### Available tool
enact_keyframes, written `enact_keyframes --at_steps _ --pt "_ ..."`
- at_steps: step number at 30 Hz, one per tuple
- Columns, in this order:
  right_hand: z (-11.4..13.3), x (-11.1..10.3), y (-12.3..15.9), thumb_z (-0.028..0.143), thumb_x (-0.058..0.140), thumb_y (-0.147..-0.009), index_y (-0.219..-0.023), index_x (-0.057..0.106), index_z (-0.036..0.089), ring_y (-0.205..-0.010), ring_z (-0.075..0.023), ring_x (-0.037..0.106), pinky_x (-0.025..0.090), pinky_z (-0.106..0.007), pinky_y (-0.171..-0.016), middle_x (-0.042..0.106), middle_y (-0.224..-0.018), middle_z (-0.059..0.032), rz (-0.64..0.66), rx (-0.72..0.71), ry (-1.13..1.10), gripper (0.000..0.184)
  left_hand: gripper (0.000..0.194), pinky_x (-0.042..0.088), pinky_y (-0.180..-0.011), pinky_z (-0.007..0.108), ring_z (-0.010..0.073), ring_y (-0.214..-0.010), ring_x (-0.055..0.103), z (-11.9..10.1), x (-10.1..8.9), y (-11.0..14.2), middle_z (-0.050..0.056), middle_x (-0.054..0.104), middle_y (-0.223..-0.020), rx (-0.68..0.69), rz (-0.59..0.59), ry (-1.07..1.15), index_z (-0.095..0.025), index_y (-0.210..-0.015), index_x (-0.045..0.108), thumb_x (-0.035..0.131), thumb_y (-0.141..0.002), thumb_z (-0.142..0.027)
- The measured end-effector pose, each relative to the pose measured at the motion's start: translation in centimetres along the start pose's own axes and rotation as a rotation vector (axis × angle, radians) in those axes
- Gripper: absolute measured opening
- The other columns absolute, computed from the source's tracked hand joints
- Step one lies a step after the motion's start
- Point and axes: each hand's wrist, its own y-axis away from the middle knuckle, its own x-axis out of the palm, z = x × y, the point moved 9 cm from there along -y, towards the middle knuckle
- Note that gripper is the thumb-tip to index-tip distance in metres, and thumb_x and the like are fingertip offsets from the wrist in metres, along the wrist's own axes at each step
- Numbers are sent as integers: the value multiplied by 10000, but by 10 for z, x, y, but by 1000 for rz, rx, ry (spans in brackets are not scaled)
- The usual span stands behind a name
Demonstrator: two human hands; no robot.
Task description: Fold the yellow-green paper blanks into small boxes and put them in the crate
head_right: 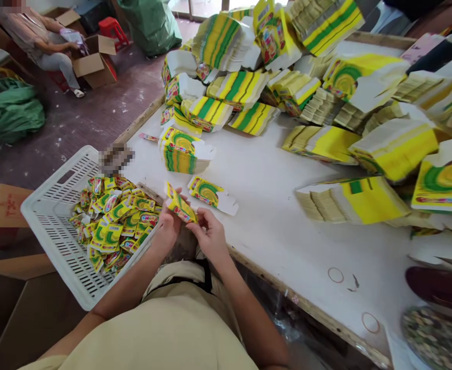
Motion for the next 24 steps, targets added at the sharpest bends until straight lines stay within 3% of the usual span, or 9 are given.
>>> enact_keyframes --at_steps 5,8,11,13,15,17,19,21,24 --pt "3 -16 -5 335 615 -872 -892 680 221 -744 -181 609 502 -302 -669 671 -823 -15 -5 -53 34 132 307 505 -751 295 169 -736 617 -6 -12 -4 17 714 -804 69 -77 14 -194 -825 720 738 -741 -488" --pt "14 -35 -6 318 623 -875 -882 712 250 -754 -198 615 508 -332 -679 677 -820 -22 -93 -164 170 111 399 497 -873 342 223 -908 659 -24 -12 -9 67 740 -962 67 78 -45 -191 -937 740 730 -739 -538" --pt "34 -50 -1 261 614 -890 -896 743 306 -849 -232 608 485 -410 -800 702 -861 -33 -173 -335 470 137 820 406 -1051 414 308 -1249 541 -56 -11 -8 139 612 -1318 128 274 -101 -214 -1307 582 692 -663 -708" --pt "44 -44 5 205 596 -897 -909 748 346 -918 -242 599 438 -457 -896 724 -897 -21 -118 -448 637 207 1052 341 -1111 463 354 -1354 433 -68 -4 -5 160 497 -1443 165 387 -270 -226 -1419 458 790 -533 -688" --pt "50 -30 13 164 576 -899 -947 729 386 -988 -240 598 391 -487 -982 730 -948 7 -8 -545 701 274 1076 346 -1109 479 371 -1332 451 -64 10 1 156 504 -1431 180 497 -507 -232 -1405 469 896 -464 -531" --pt "55 -23 20 180 601 -887 -1051 685 409 -1112 -253 572 354 -514 -1057 703 -1091 10 -2 -607 672 294 914 429 -1033 457 351 -1213 555 -51 25 8 139 585 -1327 183 559 -663 -225 -1360 505 888 -547 -393" --pt "55 -33 22 267 654 -863 -1267 569 379 -1289 -292 466 323 -550 -1108 570 -1351 -40 -145 -567 567 428 739 484 -945 414 314 -1092 623 -40 34 12 122 641 -1217 202 551 -726 -207 -1340 498 800 -676 -321" --pt "41 -45 18 387 661 -854 -1446 378 296 -1397 -314 353 348 -553 -1113 371 -1525 -108 -256 -406 387 662 727 488 -936 391 298 -1093 621 -35 37 16 127 622 -1243 253 508 -747 -201 -1375 436 747 -723 -277" --pt "6 -33 8 426 476 -948 -1497 287 246 -1359 -262 442 443 -481 -1069 422 -1500 -122 -108 -110 73 607 812 466 -977 387 286 -1145 591 -32 39 23 136 544 -1345 329 494 -778 -221 -1432 337 735 -725 -260"
